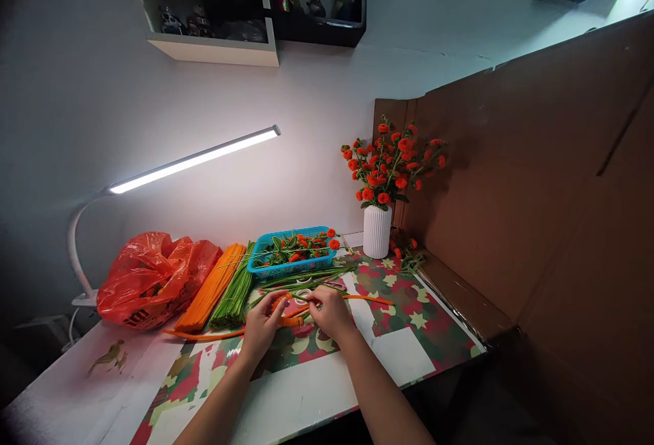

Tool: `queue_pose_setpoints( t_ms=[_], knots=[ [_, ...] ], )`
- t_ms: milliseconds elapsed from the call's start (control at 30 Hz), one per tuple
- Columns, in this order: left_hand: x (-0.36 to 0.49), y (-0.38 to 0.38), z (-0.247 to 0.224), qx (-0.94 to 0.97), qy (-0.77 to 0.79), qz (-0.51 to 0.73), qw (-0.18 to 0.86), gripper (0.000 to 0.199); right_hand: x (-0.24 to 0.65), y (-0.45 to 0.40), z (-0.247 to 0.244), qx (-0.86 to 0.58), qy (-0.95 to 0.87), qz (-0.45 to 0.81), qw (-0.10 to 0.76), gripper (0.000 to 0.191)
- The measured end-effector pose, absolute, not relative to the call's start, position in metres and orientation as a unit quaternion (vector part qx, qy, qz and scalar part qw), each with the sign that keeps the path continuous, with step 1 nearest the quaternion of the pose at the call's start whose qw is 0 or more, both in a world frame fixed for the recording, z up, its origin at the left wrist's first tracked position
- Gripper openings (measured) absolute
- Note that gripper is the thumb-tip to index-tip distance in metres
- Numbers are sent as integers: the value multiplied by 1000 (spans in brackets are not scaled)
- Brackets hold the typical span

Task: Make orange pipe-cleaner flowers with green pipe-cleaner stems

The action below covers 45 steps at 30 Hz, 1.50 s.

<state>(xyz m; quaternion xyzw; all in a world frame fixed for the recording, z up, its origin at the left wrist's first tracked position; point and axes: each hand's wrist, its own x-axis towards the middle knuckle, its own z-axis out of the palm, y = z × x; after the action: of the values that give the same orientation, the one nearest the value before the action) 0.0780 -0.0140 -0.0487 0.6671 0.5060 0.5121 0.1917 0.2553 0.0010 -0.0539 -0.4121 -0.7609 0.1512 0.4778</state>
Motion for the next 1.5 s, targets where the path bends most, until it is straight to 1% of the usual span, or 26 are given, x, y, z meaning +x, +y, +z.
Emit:
queue_pose_setpoints(
  t_ms=[200, 367, 567, 833, 1100, 1333, 1500],
  knots=[
    [78, -14, -49, 654, 513, 526, 181, 34, 256, 3, -59, -406, -765, 157, 476, 25],
    [79, -14, -47, 674, 494, 507, 211, 31, 256, 0, -55, -402, -769, 159, 470, 25],
    [78, -13, -49, 658, 499, 522, 211, 32, 256, 2, -53, -413, -741, 174, 500, 23],
    [79, -14, -50, 653, 496, 530, 215, 31, 256, 3, -57, -412, -747, 171, 494, 23],
    [80, -17, -46, 686, 495, 499, 192, 29, 259, 4, -58, -425, -756, 164, 470, 23],
    [78, -16, -48, 732, 478, 451, 176, 27, 262, 6, -59, -438, -769, 126, 449, 25],
    [78, -16, -50, 737, 479, 443, 177, 25, 263, 5, -57, -457, -769, 123, 429, 26]
  ],
)
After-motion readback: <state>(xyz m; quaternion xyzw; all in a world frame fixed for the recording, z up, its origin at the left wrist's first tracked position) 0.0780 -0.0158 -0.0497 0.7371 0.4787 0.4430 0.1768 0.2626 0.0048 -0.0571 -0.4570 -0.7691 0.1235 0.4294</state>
